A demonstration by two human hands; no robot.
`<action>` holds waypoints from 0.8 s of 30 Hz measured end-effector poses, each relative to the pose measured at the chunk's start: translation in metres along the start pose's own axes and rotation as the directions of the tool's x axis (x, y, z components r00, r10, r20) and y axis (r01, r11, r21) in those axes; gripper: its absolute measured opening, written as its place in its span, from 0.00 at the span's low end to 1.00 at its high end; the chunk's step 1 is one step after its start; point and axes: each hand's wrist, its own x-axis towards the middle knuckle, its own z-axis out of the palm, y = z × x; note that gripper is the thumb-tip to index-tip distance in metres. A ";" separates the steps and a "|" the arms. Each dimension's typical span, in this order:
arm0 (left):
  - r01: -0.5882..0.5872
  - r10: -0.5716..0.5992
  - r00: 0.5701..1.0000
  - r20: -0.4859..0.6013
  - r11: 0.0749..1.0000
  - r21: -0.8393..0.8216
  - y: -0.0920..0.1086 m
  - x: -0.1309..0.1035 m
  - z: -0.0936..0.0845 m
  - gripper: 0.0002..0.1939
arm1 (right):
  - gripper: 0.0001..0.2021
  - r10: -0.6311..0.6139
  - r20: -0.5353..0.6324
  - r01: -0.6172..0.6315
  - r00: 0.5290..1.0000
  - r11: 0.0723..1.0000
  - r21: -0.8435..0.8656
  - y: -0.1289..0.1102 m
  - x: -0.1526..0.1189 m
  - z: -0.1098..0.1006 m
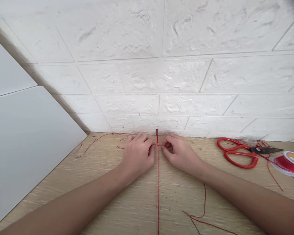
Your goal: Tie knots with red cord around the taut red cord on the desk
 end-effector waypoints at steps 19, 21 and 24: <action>0.045 -0.046 0.999 -0.025 0.999 -0.025 0.001 0.002 0.000 0.11 | 0.05 0.013 -0.009 -0.013 1.000 1.000 0.008 0.005 0.001 0.002; 0.051 -0.052 0.998 -0.020 0.998 -0.034 0.002 0.002 0.000 0.10 | 0.03 0.014 -0.009 -0.014 1.000 1.000 0.020 0.005 0.001 0.002; 0.032 -0.033 0.999 -0.017 0.998 -0.049 0.002 0.002 0.000 0.08 | 0.02 -0.008 0.006 0.008 1.000 1.000 0.030 0.005 0.001 0.003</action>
